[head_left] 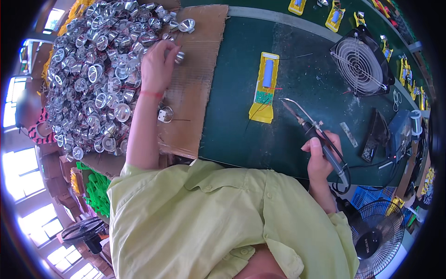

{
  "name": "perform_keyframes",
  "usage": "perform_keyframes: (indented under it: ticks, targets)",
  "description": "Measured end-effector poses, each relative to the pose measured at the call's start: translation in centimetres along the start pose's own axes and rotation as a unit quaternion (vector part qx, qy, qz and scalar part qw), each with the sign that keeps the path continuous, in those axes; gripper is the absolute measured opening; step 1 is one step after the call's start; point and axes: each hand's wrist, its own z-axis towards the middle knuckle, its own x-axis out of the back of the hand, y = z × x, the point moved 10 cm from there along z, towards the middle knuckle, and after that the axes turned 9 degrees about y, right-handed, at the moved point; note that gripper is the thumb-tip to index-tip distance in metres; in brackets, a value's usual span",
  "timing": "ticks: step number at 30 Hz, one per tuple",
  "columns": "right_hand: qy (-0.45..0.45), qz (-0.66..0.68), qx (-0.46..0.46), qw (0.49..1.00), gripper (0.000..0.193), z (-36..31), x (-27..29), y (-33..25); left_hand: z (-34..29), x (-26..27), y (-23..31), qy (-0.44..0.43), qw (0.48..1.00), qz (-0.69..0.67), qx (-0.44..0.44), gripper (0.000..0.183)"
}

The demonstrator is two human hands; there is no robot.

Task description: The person solders wires onto a circuit board using a soldering iron and solder wire, then assembles small lighting components into an LED housing with tweezers.

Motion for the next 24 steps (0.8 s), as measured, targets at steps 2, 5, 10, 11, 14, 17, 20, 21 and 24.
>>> perform_keyframes:
  ticks: [2, 5, 10, 11, 14, 17, 20, 21, 24]
  targets:
    - [-0.002, -0.003, -0.005, 1.000, 0.017, -0.2, -0.4, 0.2, -2.8, -1.6, 2.2, -0.048, 0.984, -0.171, 0.016, 0.008]
    - [-0.011, 0.011, -0.038, 0.999, 0.018, -0.4, -2.0, 0.4, -7.8, -4.3, 6.5, -0.167, 0.964, -0.187, 0.084, 0.009]
    - [-0.037, -0.008, 0.002, 0.999, 0.017, 0.1, -2.9, -0.1, -10.0, -5.7, 10.8, -0.126, 0.978, -0.168, -0.006, 0.007]
    - [-0.035, -0.020, 0.007, 0.999, 0.017, 0.0, -2.9, 0.1, -10.2, -6.0, 11.2, -0.128, 0.977, -0.168, -0.005, 0.007]
    - [-0.014, -0.047, 0.012, 0.999, 0.018, -0.1, -2.6, 0.3, -10.3, -5.9, 12.8, -0.093, 0.987, -0.111, -0.064, 0.006]
    - [0.001, -0.024, -0.011, 1.000, 0.018, -0.2, -2.6, 0.6, -10.3, -6.1, 13.3, -0.078, 0.990, -0.079, -0.087, 0.006]
    - [-0.002, -0.029, -0.015, 0.999, 0.018, -0.3, -2.7, 0.8, -10.3, -6.4, 13.5, -0.093, 0.990, -0.051, -0.090, 0.007]
    - [-0.001, -0.030, -0.016, 0.999, 0.018, -0.3, -2.8, 0.8, -10.3, -6.4, 13.6, -0.092, 0.990, -0.048, -0.095, 0.007]
    - [-0.007, -0.032, -0.021, 0.999, 0.017, -0.2, -2.8, 1.1, -10.4, -6.6, 13.8, -0.091, 0.990, -0.045, -0.099, 0.008]
